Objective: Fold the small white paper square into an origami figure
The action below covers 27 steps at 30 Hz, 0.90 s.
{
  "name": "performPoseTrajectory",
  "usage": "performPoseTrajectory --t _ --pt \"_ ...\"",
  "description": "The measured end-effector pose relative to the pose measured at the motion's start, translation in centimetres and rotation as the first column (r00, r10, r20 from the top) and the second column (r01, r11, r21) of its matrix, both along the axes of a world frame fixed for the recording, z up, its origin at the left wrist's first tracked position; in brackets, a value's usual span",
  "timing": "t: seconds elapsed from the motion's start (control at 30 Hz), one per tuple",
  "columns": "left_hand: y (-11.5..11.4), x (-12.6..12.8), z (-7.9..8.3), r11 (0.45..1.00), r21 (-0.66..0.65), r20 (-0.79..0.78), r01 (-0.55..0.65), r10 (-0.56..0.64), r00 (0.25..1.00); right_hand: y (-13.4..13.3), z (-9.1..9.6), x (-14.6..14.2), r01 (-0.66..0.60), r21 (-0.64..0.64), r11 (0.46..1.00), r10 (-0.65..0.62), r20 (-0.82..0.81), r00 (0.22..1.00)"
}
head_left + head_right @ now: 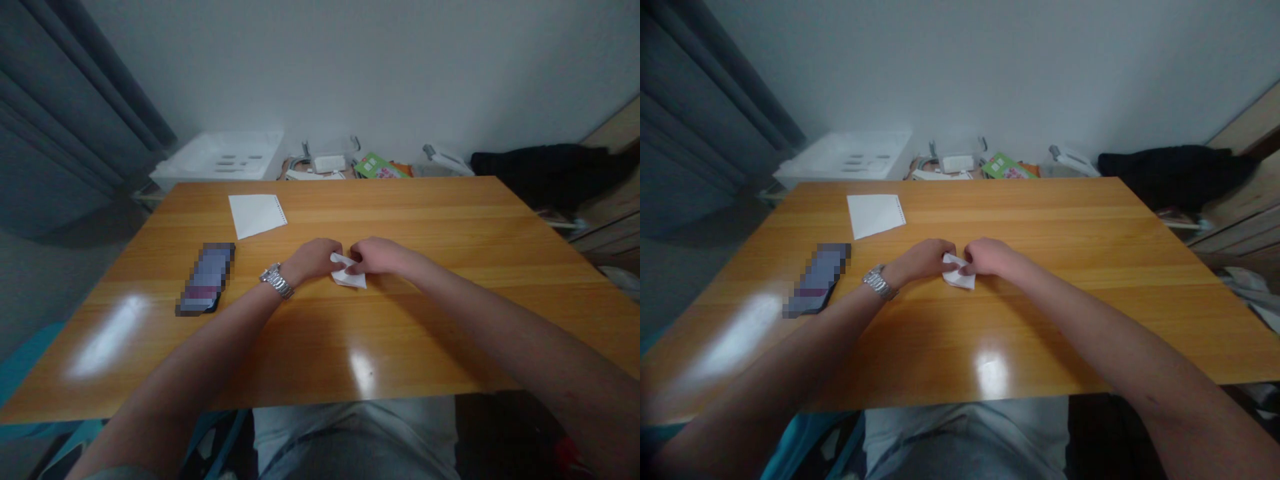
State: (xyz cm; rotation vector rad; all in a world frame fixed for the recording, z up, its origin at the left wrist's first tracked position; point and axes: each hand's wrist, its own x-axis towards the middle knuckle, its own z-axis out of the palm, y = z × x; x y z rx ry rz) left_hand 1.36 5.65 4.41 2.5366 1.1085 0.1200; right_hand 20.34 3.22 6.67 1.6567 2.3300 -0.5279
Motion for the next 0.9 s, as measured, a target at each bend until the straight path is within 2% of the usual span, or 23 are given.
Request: performPoseTrajectory --t 0.2,0.33,0.47,0.63,0.73,0.9 --pt "-1.4 -0.3 0.6 0.998 0.032 -0.091 -0.058 0.06 0.994 -0.8 0.7 -0.1 -0.011 0.003 1.0 0.011 0.028 1.0" --pt "-2.0 -0.6 0.5 0.996 0.068 -0.081 -0.053 0.059 0.995 -1.4 1.2 -0.1 -0.016 -0.046 0.999 0.016 0.01 1.0" --pt "-2.1 -0.8 0.2 0.997 0.067 -0.064 -0.044 0.048 0.997 -2.1 1.0 0.1 -0.007 -0.031 0.999 0.005 -0.077 0.997" --pt "-1.5 -1.2 -0.4 1.0 -0.011 0.014 -0.003 0.003 1.0 -3.1 0.7 0.5 0.106 0.006 0.994 -0.102 -0.222 0.97" --pt "-1.3 -1.5 -0.9 0.999 -0.042 0.085 0.028 -0.024 0.996 -3.6 0.6 0.8 0.145 0.006 0.989 -0.135 -0.326 0.936" --pt "-1.6 -1.8 -1.2 0.996 -0.091 0.191 0.017 0.001 0.982 -4.0 -0.4 1.4 0.191 0.037 0.981 -0.147 -0.5 0.854"
